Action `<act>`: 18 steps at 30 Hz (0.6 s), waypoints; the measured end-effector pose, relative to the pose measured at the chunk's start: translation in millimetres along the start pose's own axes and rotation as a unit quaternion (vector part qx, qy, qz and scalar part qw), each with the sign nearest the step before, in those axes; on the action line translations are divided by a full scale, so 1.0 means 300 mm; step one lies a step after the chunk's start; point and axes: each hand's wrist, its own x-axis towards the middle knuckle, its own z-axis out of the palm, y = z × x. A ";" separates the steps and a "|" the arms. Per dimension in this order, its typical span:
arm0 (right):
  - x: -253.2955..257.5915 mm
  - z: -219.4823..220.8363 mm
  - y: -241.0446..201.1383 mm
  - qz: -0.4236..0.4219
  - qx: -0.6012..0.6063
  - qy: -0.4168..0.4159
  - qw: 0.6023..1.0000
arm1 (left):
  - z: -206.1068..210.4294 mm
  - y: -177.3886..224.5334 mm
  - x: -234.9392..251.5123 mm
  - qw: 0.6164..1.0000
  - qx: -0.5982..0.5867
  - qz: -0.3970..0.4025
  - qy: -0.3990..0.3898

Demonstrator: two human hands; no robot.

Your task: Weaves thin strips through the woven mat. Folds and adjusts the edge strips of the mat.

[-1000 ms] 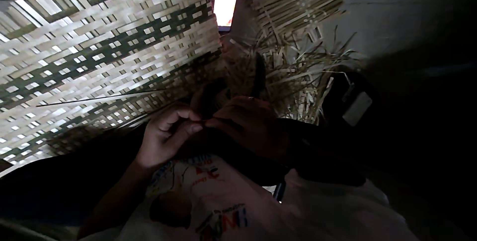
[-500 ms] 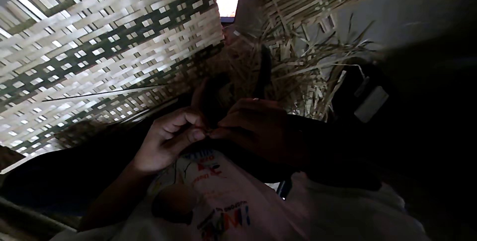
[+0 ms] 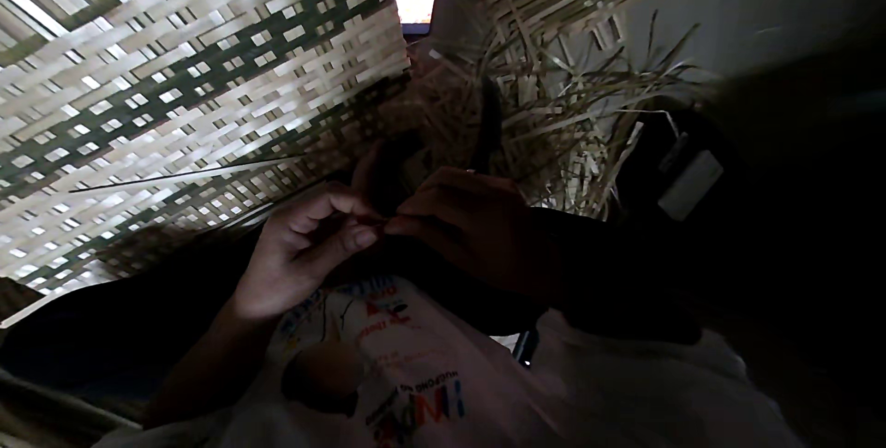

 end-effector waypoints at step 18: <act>0.008 0.021 -0.005 0.001 -0.016 -0.012 1.000 | -0.016 -0.023 0.002 0.999 0.043 -0.001 0.033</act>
